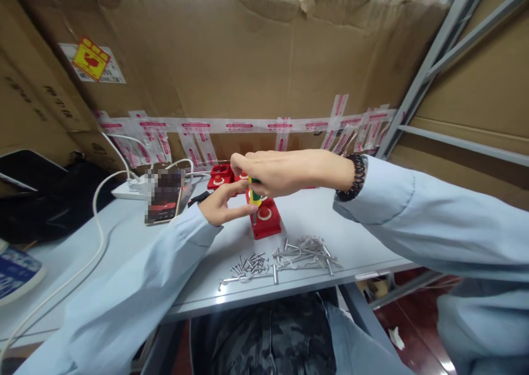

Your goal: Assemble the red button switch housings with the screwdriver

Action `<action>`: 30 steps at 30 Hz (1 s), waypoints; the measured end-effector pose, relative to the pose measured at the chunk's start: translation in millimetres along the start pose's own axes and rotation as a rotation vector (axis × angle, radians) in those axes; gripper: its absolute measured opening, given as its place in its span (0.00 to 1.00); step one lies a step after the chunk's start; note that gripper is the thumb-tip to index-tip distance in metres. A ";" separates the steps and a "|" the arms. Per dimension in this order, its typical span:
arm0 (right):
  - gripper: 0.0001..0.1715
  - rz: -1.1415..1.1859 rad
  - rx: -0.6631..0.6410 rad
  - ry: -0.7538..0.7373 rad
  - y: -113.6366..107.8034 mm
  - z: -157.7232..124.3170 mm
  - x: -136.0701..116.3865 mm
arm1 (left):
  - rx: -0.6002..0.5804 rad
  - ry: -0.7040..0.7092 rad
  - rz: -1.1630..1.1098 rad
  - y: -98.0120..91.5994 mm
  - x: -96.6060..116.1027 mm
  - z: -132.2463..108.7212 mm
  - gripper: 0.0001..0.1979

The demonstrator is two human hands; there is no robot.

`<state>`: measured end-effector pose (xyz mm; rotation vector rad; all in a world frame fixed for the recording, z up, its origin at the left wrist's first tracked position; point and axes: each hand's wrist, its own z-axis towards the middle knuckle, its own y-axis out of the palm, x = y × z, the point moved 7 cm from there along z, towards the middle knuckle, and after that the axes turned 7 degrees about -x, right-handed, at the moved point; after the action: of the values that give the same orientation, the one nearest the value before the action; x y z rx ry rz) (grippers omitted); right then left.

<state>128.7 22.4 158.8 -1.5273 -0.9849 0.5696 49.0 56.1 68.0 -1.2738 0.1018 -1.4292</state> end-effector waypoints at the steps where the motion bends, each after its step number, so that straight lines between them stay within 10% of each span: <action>1: 0.14 0.000 0.011 -0.009 0.4 0.7 -0.5 | 0.037 -0.006 -0.052 -3.3 0.7 -0.4 0.18; 12: 0.12 -0.066 0.182 0.087 -7.8 2.3 -3.2 | 0.239 -0.101 -0.189 -0.8 -19.8 3.0 0.20; 30: 0.20 0.027 0.013 -0.058 -4.5 5.0 -13.4 | -0.006 -0.126 -0.032 26.4 -11.8 -2.8 0.22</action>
<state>116.4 13.8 159.8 -1.5215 -1.0038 0.6413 61.3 54.5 41.7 -1.3722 0.0005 -1.3727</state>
